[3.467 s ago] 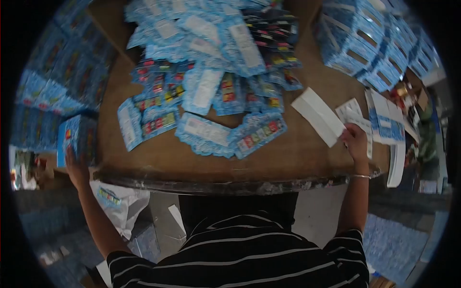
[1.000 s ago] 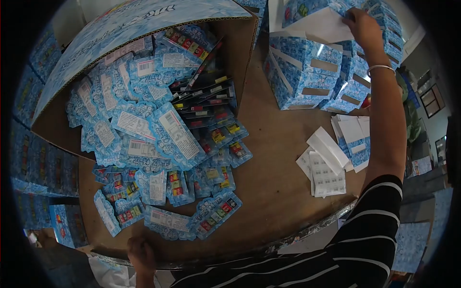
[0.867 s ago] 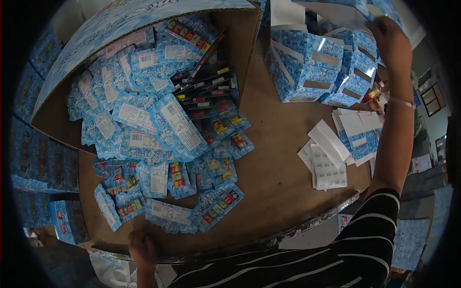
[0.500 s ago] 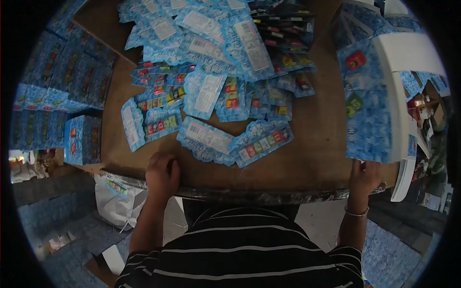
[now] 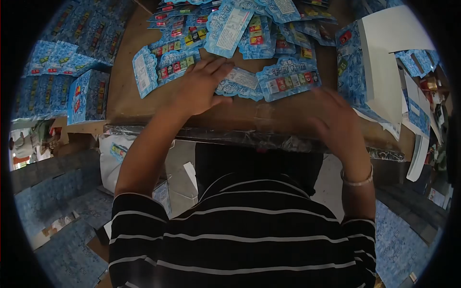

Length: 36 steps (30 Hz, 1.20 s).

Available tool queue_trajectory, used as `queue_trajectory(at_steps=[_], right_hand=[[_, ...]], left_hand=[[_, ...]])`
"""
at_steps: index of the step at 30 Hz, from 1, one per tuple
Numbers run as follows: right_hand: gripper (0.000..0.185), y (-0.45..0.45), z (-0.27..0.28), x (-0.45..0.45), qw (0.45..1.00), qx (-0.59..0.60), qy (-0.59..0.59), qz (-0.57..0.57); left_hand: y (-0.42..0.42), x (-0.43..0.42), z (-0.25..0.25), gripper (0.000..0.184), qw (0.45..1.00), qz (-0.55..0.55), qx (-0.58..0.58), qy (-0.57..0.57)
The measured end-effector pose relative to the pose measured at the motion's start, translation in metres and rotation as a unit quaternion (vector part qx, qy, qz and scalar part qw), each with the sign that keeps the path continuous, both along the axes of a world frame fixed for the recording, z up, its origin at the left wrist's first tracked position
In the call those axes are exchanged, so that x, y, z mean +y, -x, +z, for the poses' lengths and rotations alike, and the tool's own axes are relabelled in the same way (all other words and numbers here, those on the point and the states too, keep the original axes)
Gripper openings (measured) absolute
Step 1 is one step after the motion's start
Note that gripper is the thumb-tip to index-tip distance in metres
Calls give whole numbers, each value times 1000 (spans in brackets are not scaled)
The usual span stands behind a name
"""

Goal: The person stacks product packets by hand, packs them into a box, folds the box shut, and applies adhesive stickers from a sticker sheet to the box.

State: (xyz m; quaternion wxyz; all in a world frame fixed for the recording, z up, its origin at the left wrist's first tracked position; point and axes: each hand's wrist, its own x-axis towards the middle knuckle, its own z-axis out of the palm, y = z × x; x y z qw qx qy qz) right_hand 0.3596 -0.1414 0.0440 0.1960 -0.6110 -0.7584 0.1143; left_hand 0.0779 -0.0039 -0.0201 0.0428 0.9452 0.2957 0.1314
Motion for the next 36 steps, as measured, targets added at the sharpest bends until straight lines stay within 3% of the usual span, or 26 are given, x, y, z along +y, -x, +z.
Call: queue_trajectory(at_steps=[3, 6, 8, 10, 12, 14, 15, 16, 17, 18, 20, 21, 23, 25, 27, 29, 30, 32, 34, 36], right_hand=[[68, 3, -27, 51, 998, 2, -7, 57], [80, -3, -40, 68, 992, -90, 17, 88], [82, -1, -35, 70, 984, -169, 62, 7], [77, -1, -36, 66, 984, -173, 46, -12], [74, 2, -31, 62, 983, -179, 25, -31], [54, 8, -25, 56, 989, -30, 119, -86], [54, 14, -28, 54, 989, -31, 118, -82], [47, 22, -35, 54, 991, 51, 89, -91], [42, 30, -41, 53, 985, 132, 57, -101], [42, 38, -49, 54, 985, 130, 51, -99], [31, 57, -57, 53, 939, 309, 142, -48], [31, 68, -52, 51, 940, 307, 141, -46], [30, 92, -37, 46, 781, 557, 268, -90], [33, 94, -44, 51, 781, 544, 300, -63], [37, 97, -46, 52, 782, 528, 330, -36], [42, 103, -40, 49, 697, 604, 388, -11], [42, 104, -39, 52, 696, 603, 390, -11], [48, 105, -37, 60, 796, 478, 366, 62], [49, 108, -20, 68, 799, 451, 397, 1], [49, 111, -18, 73, 798, 421, 427, -64]], left_hand=[[15, -8, 10, 49, 998, 7, 7, 66], [19, -25, 21, 38, 998, 30, 8, 56], [24, -33, 25, 34, 995, 60, -7, 84], [31, -37, 27, 30, 990, 87, -18, 109], [37, -39, 28, 25, 962, 241, -20, 127], [27, -51, 23, 25, 958, 256, -52, 122], [18, -59, 21, 26, 953, 267, -85, 119], [8, -65, 21, 26, 952, 269, -86, 116], [-4, -70, 21, 28, 946, 269, -97, 155], [-13, -73, 23, 30, 938, 267, -110, 194], [-27, -79, 28, 34, 922, 267, -139, 244], [-30, -82, 29, 39, 902, 268, -162, 298], [-28, -85, 28, 45, 898, 253, -190, 306], [-24, -85, 30, 52, 893, 238, -212, 316], [-15, -79, 37, 63, 907, 244, -136, 315], [-6, -82, 36, 63, 920, 212, -141, 297], [-2, -84, 35, 62, 933, 178, -144, 278], [5, -79, 28, 64, 925, 201, -144, 290], [11, -76, 27, 66, 916, 228, -144, 298], [14, -76, 28, 69, 916, 183, -192, 300]])
